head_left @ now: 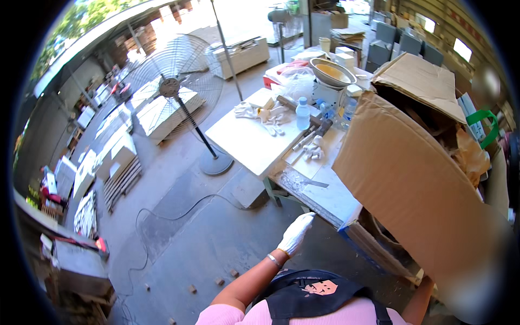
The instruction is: The person walks through a warehouse, refills a cup from a water cooler, and then puts on gloves. They pick up a phone, place it on a table, and then use a sieve and a metal bowl to prepare a white powder.
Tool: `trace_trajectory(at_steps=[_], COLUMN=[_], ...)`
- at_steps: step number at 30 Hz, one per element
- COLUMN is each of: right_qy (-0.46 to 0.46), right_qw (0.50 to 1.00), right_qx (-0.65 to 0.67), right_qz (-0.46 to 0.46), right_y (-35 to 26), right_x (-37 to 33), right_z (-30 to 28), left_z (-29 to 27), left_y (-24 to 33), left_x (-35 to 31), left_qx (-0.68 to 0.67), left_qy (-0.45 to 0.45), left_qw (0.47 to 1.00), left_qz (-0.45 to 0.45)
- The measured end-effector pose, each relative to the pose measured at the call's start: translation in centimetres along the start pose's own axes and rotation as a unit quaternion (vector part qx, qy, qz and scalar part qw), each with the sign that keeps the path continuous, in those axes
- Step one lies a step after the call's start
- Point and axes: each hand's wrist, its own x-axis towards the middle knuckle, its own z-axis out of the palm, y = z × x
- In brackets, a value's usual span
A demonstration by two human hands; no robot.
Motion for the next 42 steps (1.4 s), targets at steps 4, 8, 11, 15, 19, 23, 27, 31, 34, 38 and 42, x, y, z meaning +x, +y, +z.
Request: trace_trajectory(at_steps=[4,8,11,15,19,23,27,31,34,38,42], right_qy=[-0.03,-0.232,-0.193,-0.344,-0.431,-0.466,-0.453,-0.395,-0.301,-0.179,-0.134], right_qw=[0.996,0.852,0.623,0.451,0.41,0.524,0.665,0.838,0.91,0.951,0.954], right_qx=[-0.075,-0.422,-0.63,-0.735,-0.77,-0.71,-0.575,-0.372,-0.279,-0.24,-0.254], right_qz=[0.043,0.205,0.421,0.371,0.229,-0.069,-0.145,-0.056,-0.059,-0.074,-0.084], right_y=[1.0,0.3,4.5,13.3,20.1,22.6,25.1,28.0,27.8,27.8,27.5], right_x=[-8.8,-22.3,-28.5,-33.6,-34.1,-36.0,-36.1,-33.2,-30.2,-26.6,-22.7], right_z=[-4.0,0.6,3.6,10.8,22.2,30.4,39.5,48.2,55.0,63.1,69.9], left_z=[-7.9,-11.0,-12.0,-13.6,-16.4,-21.9,-26.4,-27.6,-28.8,-31.0,-33.1], left_y=[2.3,6.1,8.2,10.4,14.3,16.0,15.9,15.8,15.8,15.2,14.1], left_x=[0.5,2.4,5.1,9.2,12.0,15.3,19.1,23.3,27.5,32.1,34.4], left_qx=[0.014,0.0,0.001,-0.011,0.104,0.244,0.283,0.342,0.464,0.482,0.465], left_qy=[-0.008,-0.017,-0.061,-0.084,-0.072,-0.004,0.068,0.097,0.089,0.062,0.007], left_qw=[0.999,0.999,0.998,0.995,0.988,0.959,0.946,0.919,0.839,0.822,0.829], left_qz=[-0.032,-0.052,0.0,0.056,0.09,0.142,0.141,0.172,0.269,0.296,0.312])
